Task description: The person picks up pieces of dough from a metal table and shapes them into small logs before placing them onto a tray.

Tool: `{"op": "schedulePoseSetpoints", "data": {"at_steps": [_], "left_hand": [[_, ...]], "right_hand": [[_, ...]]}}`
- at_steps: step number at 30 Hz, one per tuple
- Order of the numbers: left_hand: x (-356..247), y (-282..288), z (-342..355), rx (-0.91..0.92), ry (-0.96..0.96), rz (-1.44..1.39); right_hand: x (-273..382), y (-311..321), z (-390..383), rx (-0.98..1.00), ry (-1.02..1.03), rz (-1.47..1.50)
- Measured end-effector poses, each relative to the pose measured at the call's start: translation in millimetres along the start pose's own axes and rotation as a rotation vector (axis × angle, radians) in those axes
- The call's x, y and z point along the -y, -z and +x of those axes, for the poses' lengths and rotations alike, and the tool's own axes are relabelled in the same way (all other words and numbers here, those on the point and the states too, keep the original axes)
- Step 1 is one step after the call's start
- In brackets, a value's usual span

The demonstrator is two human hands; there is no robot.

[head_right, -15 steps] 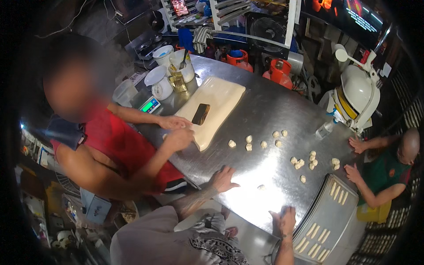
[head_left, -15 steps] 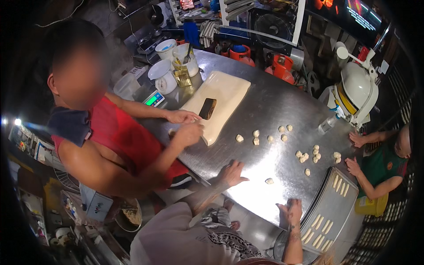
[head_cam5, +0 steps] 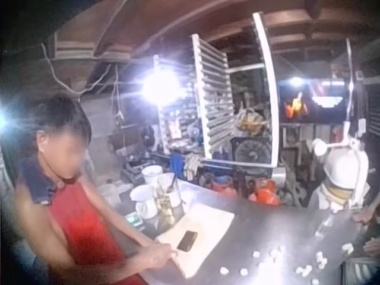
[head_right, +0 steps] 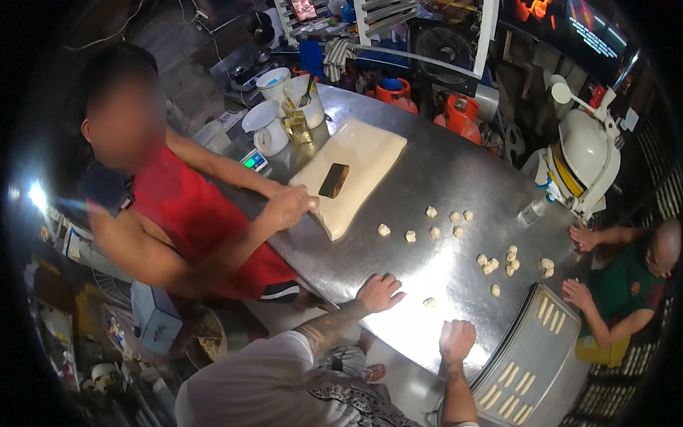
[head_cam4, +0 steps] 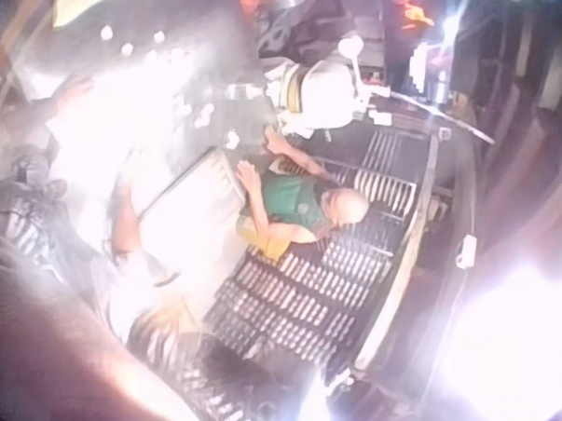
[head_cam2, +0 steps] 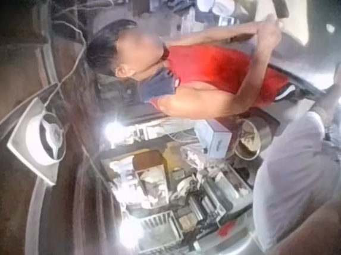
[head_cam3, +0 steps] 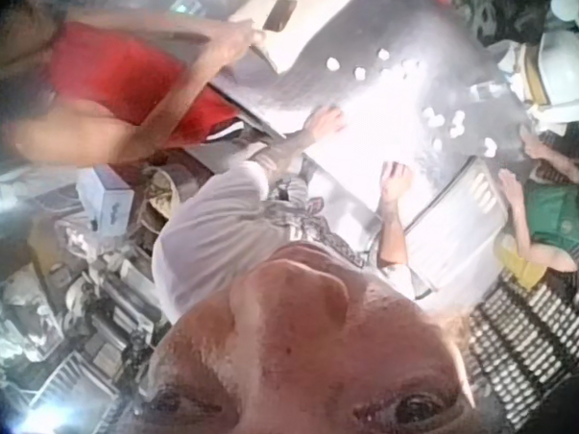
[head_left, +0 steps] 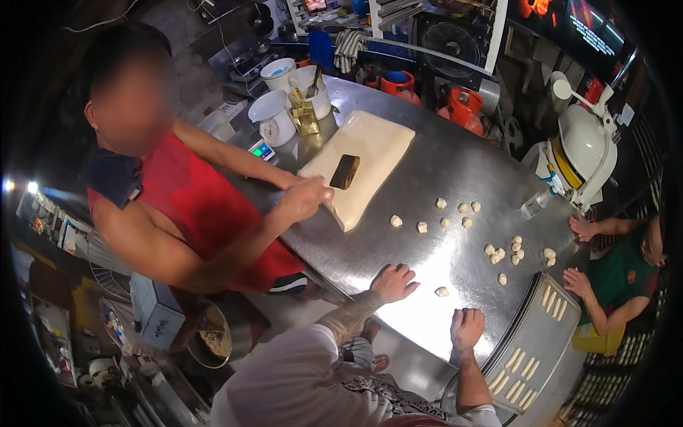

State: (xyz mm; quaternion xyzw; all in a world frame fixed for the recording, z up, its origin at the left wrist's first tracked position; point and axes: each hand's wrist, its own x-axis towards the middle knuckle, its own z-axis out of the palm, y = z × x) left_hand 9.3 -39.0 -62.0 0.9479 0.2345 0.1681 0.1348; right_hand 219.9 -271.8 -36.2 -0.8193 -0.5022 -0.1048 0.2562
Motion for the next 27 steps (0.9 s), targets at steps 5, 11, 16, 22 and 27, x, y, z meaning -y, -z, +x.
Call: {"op": "schedulePoseSetpoints", "data": {"at_steps": [5,11,16,22,27], "left_hand": [[12,-2,7,-0.058,0.011,-0.008],[13,0,9,-0.033,0.004,-0.01],[13,9,8,0.017,0.025,-0.058],[15,14,13,-0.071,0.019,-0.167],[11,11,11,0.112,0.131,-0.228]], "right_hand": [[-6,-7,1,0.083,-0.013,-0.023],[-16,-15,-8,0.131,-0.053,0.006],[-13,-13,-5,0.182,-0.038,0.025],[-19,-13,-2,0.286,0.006,0.02],[-17,-15,-3,0.2,0.054,0.0]]}}
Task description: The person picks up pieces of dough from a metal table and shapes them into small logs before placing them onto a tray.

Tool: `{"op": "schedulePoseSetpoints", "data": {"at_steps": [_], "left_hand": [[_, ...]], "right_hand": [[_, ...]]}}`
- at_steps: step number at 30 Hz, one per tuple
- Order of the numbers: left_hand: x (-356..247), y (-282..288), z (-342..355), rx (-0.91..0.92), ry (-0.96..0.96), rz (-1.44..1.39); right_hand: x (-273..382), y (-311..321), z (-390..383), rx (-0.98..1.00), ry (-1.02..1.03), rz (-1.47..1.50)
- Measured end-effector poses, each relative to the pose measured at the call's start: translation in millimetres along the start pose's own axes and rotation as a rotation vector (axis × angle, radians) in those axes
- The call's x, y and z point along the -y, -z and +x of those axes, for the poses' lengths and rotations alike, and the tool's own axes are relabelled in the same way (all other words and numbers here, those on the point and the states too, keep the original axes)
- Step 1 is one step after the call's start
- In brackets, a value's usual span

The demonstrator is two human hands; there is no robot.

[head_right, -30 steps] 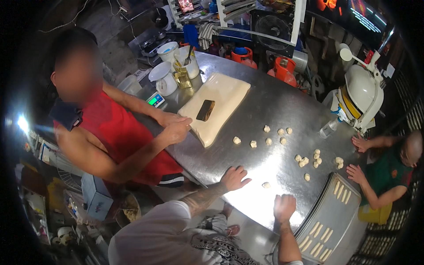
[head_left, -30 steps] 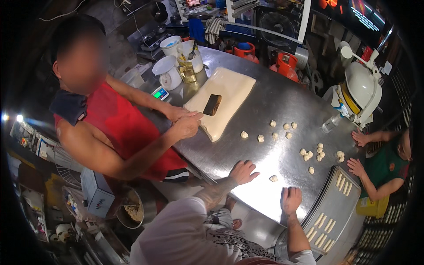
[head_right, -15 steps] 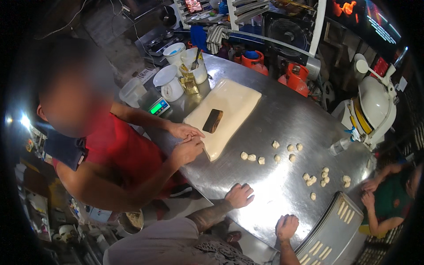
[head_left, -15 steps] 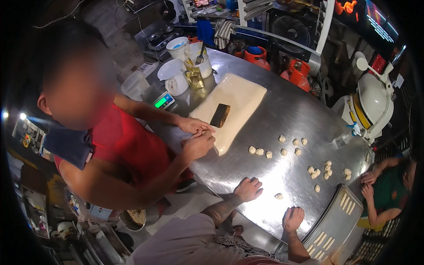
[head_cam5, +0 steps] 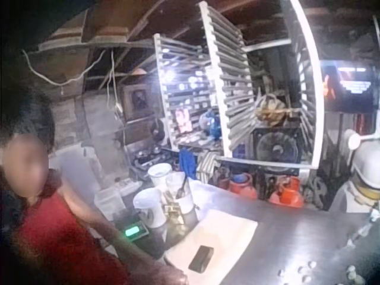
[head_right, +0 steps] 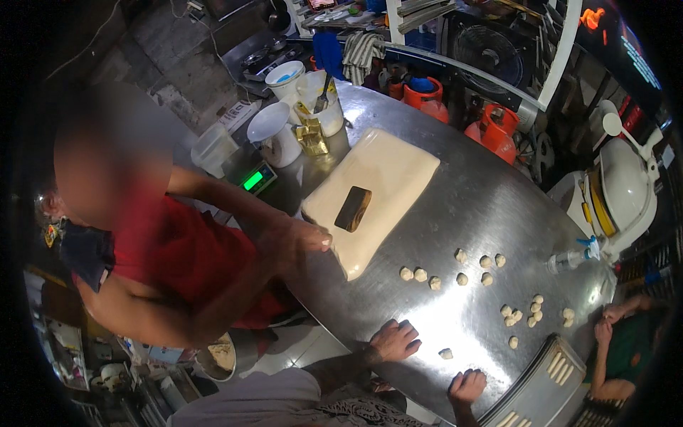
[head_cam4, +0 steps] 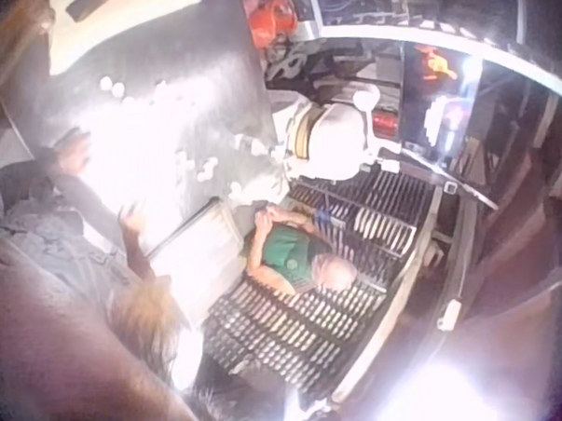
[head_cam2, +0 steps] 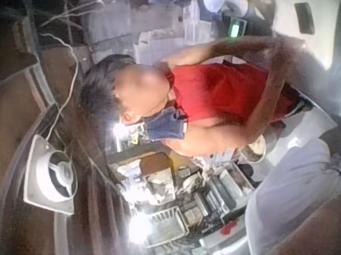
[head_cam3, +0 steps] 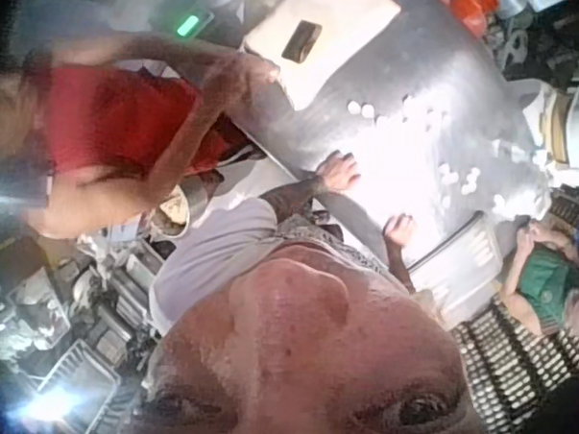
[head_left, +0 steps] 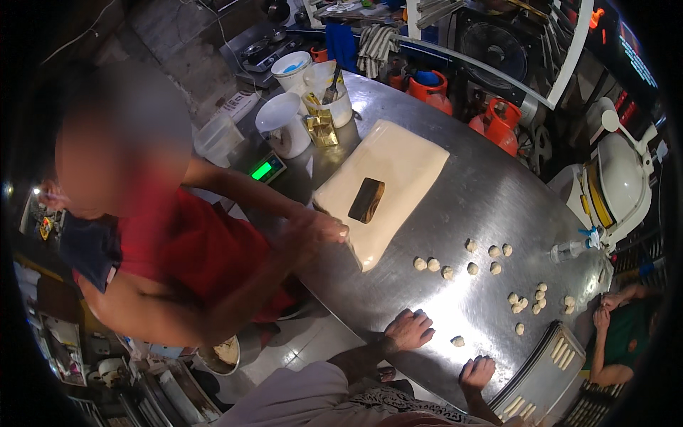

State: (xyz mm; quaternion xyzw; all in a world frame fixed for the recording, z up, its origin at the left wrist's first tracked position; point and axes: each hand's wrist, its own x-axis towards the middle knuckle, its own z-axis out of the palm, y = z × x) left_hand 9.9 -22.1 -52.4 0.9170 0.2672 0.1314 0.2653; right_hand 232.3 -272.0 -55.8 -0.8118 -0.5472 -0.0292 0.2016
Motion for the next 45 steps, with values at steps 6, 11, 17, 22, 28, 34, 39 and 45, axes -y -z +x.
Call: {"op": "schedulePoseSetpoints", "data": {"at_steps": [6,11,17,22,28,34,39,45], "left_hand": [[4,-1,-1,0.007,-0.011,-0.062],[8,-1,-1,-0.035,-0.032,-0.047],[6,3,0,-0.113,-0.071,0.0],[5,7,0,-0.145,-0.088,0.009],[3,7,2,-0.189,-0.109,-0.01],[1,5,-1,-0.128,-0.087,0.011],[6,2,-1,-0.163,-0.108,0.001],[5,2,0,-0.189,-0.111,0.01]], "right_hand": [[-4,-4,-6,0.028,-0.043,-0.045],[-7,-9,-8,0.048,-0.075,-0.05],[-6,-10,-8,0.04,-0.077,-0.04],[-9,-11,-12,0.074,-0.103,-0.025],[-10,-8,-10,0.066,-0.087,-0.023],[-8,-6,-9,0.048,-0.067,-0.038],[-11,-10,-14,0.094,-0.103,-0.034],[-9,-9,-13,0.07,-0.095,-0.046]]}}
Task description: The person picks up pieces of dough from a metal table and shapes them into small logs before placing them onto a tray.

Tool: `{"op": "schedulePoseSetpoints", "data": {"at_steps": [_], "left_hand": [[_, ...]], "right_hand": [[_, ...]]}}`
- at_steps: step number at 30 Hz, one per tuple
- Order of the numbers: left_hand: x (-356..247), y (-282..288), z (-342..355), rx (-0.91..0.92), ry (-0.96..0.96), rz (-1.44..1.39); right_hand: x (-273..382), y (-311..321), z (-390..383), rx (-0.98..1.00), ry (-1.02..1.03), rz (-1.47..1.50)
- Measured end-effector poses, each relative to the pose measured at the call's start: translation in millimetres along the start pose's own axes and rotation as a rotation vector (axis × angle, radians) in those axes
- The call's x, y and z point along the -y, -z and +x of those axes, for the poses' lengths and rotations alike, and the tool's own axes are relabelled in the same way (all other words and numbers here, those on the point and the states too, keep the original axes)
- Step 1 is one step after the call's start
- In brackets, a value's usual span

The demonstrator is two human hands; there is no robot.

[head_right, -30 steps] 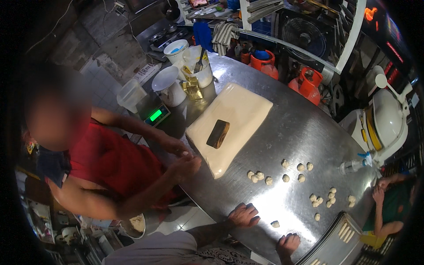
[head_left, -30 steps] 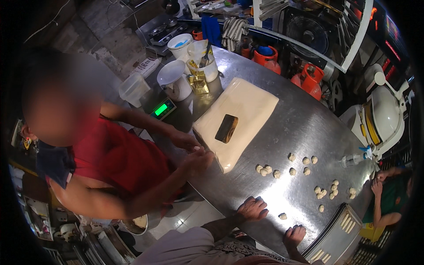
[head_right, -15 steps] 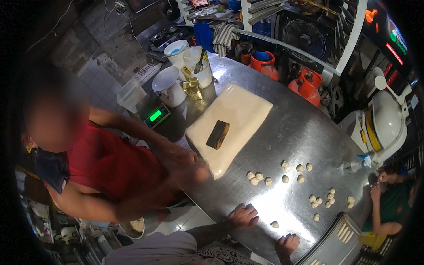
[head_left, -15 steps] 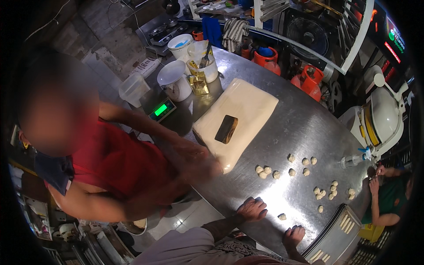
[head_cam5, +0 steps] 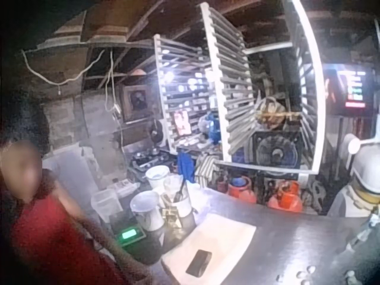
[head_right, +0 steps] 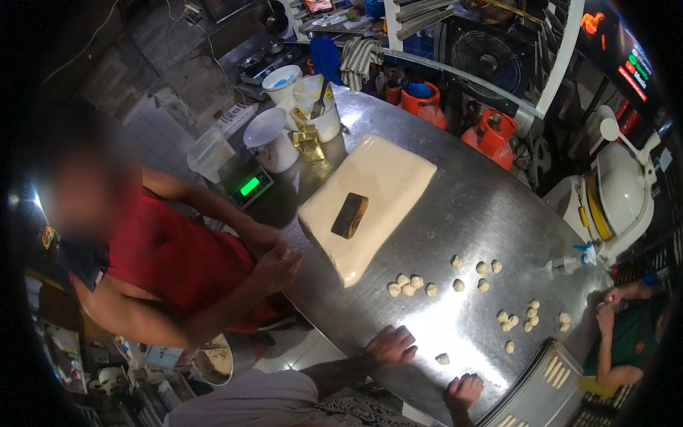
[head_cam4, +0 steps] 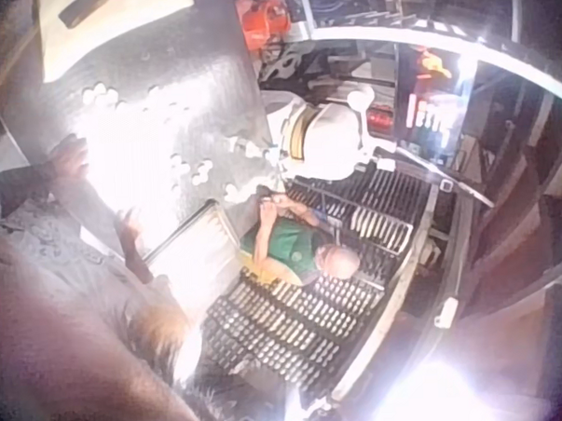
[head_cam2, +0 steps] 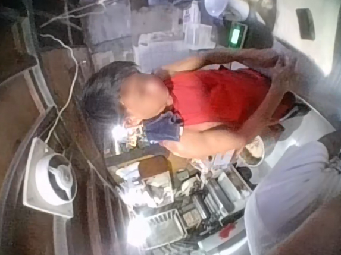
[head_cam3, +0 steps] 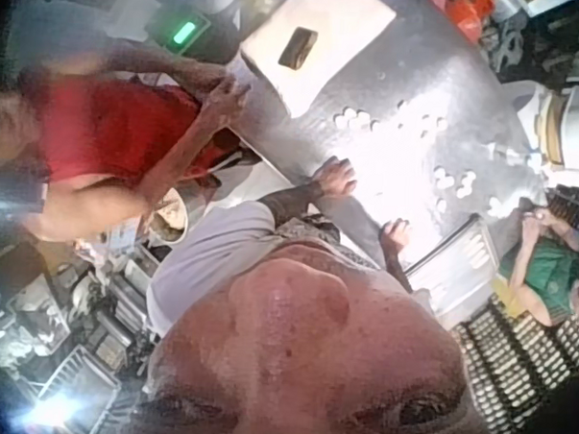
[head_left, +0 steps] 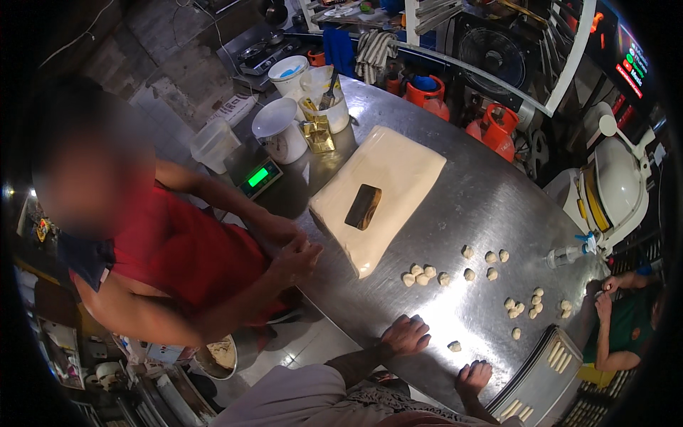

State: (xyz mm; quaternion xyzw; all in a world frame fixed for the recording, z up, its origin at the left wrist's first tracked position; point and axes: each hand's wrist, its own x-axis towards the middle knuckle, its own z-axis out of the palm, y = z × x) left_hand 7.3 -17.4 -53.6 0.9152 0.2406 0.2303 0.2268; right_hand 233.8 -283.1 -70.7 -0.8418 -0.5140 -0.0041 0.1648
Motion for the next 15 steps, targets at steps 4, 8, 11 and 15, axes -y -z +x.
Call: {"op": "schedulePoseSetpoints", "data": {"at_steps": [4,8,11,15], "left_hand": [[-0.3,-0.1,1.7,0.075,0.037,-0.019],[-1.2,1.1,1.9,0.042,0.023,-0.023],[-0.8,-2.1,1.3,0.03,0.016,-0.015],[-2.8,-1.1,1.1,0.045,0.049,0.003]], "right_hand": [[-1.7,-0.8,0.2,0.001,0.002,0.019],[-2.2,-0.3,-2.3,0.025,-0.024,0.018],[-4.1,-0.2,-2.1,0.023,-0.024,0.01],[-3.6,0.5,0.1,0.003,0.023,0.001]]}}
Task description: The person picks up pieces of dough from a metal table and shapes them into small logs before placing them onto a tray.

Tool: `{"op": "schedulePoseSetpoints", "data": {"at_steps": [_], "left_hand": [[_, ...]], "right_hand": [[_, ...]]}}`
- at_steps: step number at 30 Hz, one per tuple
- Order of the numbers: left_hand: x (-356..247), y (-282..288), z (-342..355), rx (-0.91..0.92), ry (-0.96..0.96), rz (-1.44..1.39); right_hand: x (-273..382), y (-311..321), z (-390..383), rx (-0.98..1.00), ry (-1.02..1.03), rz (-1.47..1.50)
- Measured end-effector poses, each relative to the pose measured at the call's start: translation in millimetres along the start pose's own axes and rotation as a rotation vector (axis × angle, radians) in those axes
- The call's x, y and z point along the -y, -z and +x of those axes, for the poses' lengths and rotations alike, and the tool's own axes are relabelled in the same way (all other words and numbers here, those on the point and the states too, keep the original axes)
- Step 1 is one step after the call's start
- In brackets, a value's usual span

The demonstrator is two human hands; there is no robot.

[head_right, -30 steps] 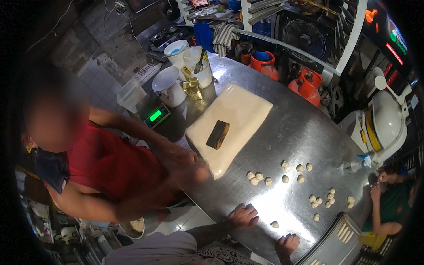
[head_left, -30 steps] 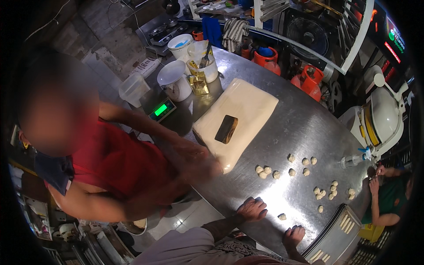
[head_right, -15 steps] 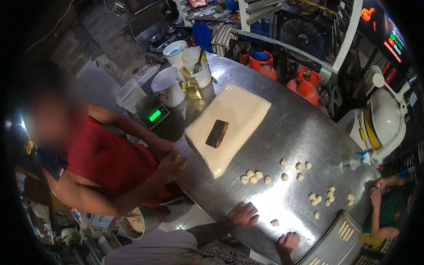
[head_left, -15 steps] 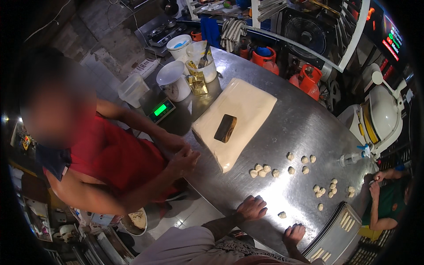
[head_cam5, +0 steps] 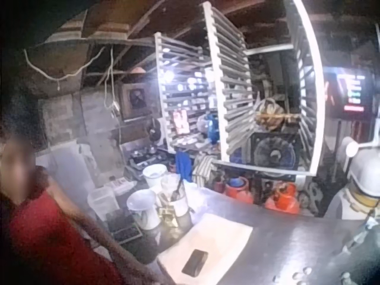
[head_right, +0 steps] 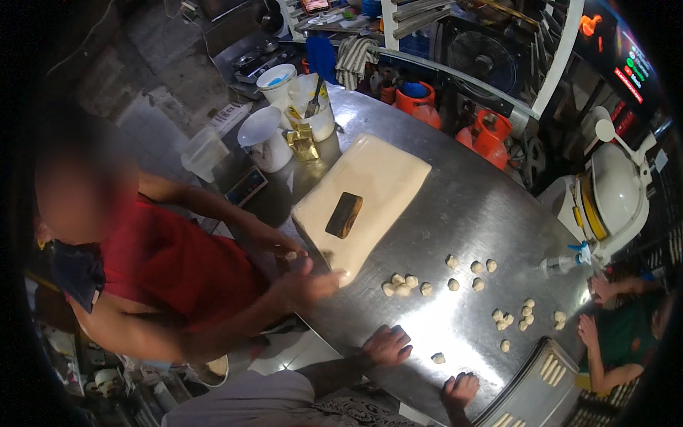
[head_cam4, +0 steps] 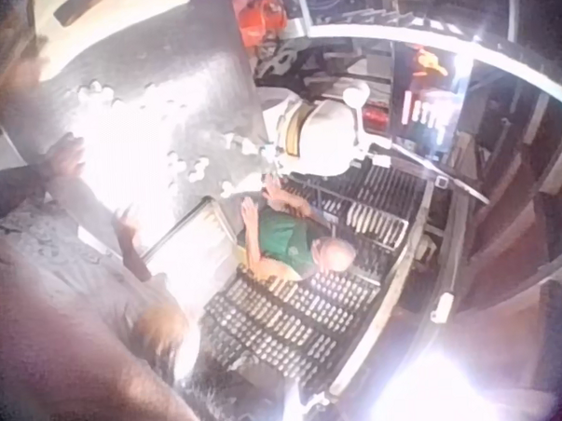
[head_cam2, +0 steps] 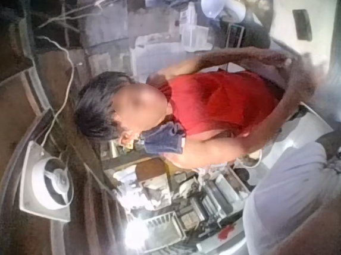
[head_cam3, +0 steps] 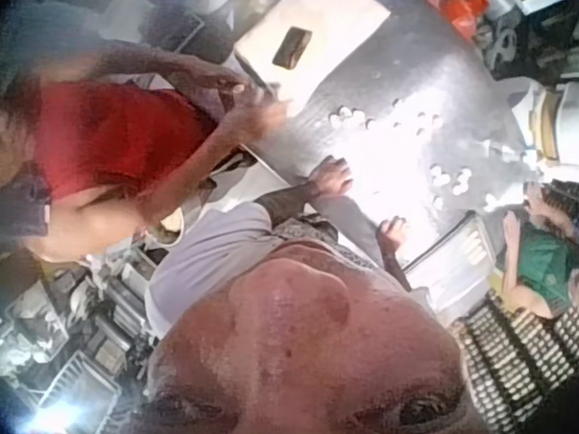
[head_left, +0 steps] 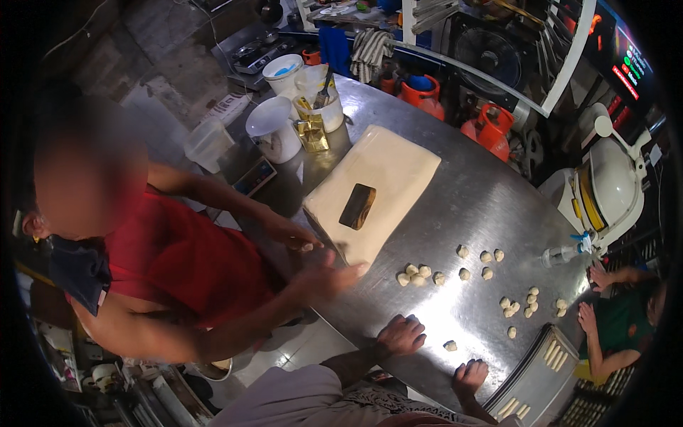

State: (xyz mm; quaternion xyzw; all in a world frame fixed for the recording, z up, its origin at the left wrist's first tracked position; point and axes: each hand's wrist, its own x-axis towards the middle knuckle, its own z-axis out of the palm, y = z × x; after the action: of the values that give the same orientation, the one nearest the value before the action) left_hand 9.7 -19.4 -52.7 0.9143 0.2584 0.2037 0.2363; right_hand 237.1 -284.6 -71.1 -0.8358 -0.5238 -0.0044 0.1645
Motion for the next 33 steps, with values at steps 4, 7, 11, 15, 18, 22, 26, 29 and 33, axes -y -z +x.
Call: {"op": "schedulePoseSetpoints", "data": {"at_steps": [4,7,11,15,18,22,26,29,33], "left_hand": [[1,6,2,0.033,-0.008,-0.008],[-3,10,5,0.023,-0.009,0.004],[-6,9,5,-0.01,-0.006,0.006],[-1,6,0,-0.027,-0.032,0.005],[0,7,-1,-0.039,-0.009,0.043],[2,6,-2,0.008,-0.031,0.038],[-3,-3,-9,0.071,-0.063,0.057],[7,-4,-20,0.084,-0.048,0.14],[15,-16,14,-0.022,-0.104,0.128]], "right_hand": [[5,3,3,-0.002,-0.005,0.045],[2,2,3,-0.016,0.005,0.015],[0,1,3,-0.018,-0.012,0.025],[5,6,4,0.044,-0.028,0.052],[9,5,6,0.035,-0.015,0.031],[18,10,8,-0.06,0.053,0.003],[8,11,-17,-0.023,-0.025,0.017],[31,20,3,-0.151,0.06,0.01],[10,23,36,-0.124,0.033,0.037]]}}
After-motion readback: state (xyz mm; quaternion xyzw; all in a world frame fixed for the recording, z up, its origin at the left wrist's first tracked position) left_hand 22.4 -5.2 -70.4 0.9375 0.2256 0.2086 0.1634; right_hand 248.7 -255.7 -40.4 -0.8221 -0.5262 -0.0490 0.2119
